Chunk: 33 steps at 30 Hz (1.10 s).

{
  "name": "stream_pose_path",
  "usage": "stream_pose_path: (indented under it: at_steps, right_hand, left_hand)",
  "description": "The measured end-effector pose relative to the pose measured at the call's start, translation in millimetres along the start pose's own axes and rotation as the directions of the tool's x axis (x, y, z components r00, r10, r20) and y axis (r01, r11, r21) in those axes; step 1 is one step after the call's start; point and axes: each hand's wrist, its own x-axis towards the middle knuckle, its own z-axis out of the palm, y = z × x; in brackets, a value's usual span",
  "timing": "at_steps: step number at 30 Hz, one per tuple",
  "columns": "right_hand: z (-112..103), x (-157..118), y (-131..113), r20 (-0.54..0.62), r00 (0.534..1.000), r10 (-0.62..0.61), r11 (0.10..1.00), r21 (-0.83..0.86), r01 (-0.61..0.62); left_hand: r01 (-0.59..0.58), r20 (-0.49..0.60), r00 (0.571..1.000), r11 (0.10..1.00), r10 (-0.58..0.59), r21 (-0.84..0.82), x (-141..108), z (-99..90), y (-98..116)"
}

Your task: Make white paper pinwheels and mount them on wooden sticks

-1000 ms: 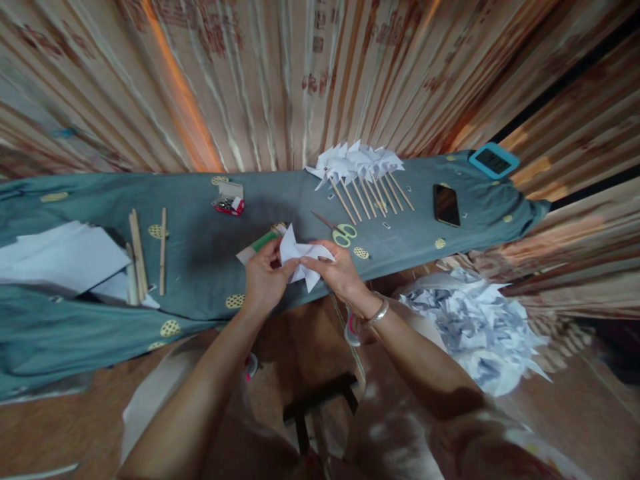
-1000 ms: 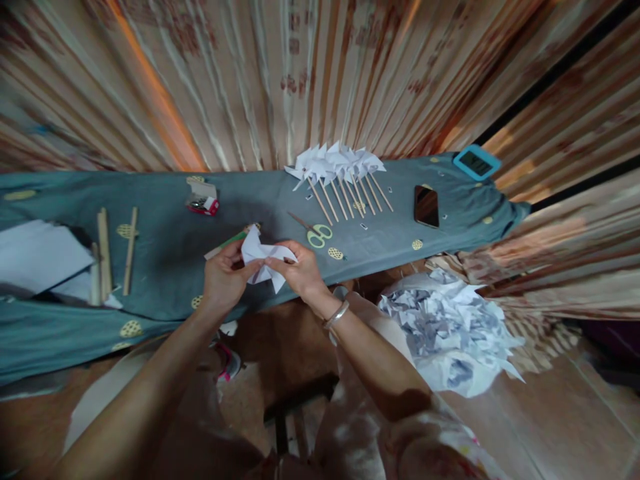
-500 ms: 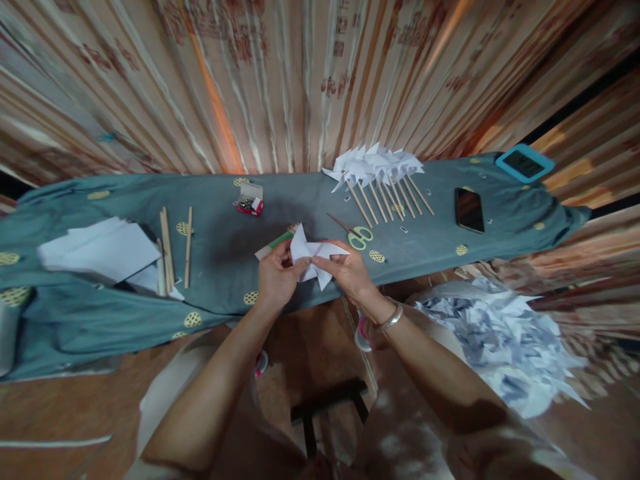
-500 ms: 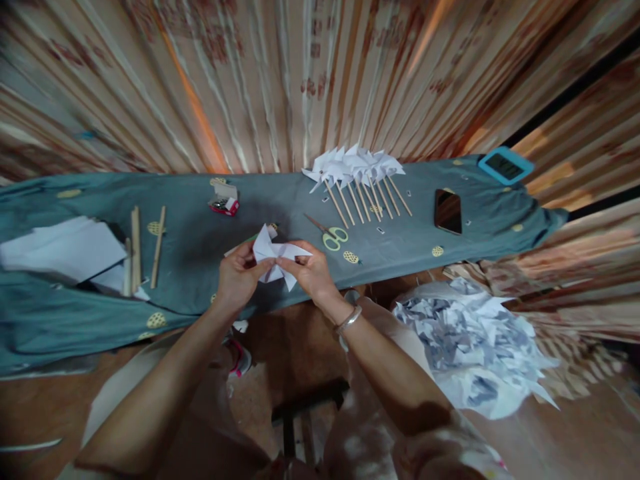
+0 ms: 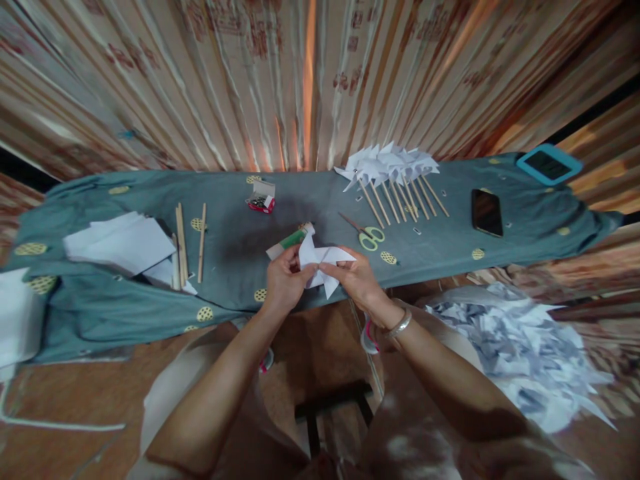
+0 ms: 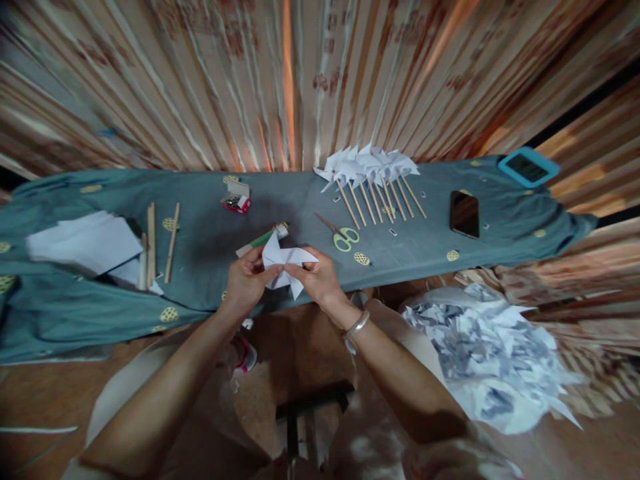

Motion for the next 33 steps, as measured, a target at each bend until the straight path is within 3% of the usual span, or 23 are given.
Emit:
stream_pose_path:
  at_steps: [9,15,22,28,33]
  right_hand:
    - [6.6,4.6,7.5,0.041,0.999,-0.033,0.999,-0.007,0.033]
    - [1.2,12.6,-2.5,0.023,0.994,-0.104,0.994,-0.028,0.104]
    - [-22.1,27.7,-19.4,-0.066,0.967,-0.245,0.967,-0.082,0.239]
    - [-30.3,37.4,-28.4,-0.099,0.954,-0.283,0.958,-0.07,0.277]
    - [-31.3,43.5,-33.0,-0.128,0.95,-0.284,0.959,-0.052,0.279]
  left_hand:
    - [-0.037,-0.015,0.999,0.999,0.037,0.018,-1.2,-10.5,0.7]
    - [-0.084,-0.108,0.991,0.996,0.083,0.001,5.3,-26.4,11.3]
    - [-0.203,-0.289,0.933,0.977,0.214,0.07,14.5,-54.3,33.4]
    - [-0.269,-0.371,0.891,0.963,0.26,0.028,15.6,-67.2,46.3]
    - [-0.303,-0.381,0.881,0.953,0.28,0.001,17.1,-73.4,54.1]
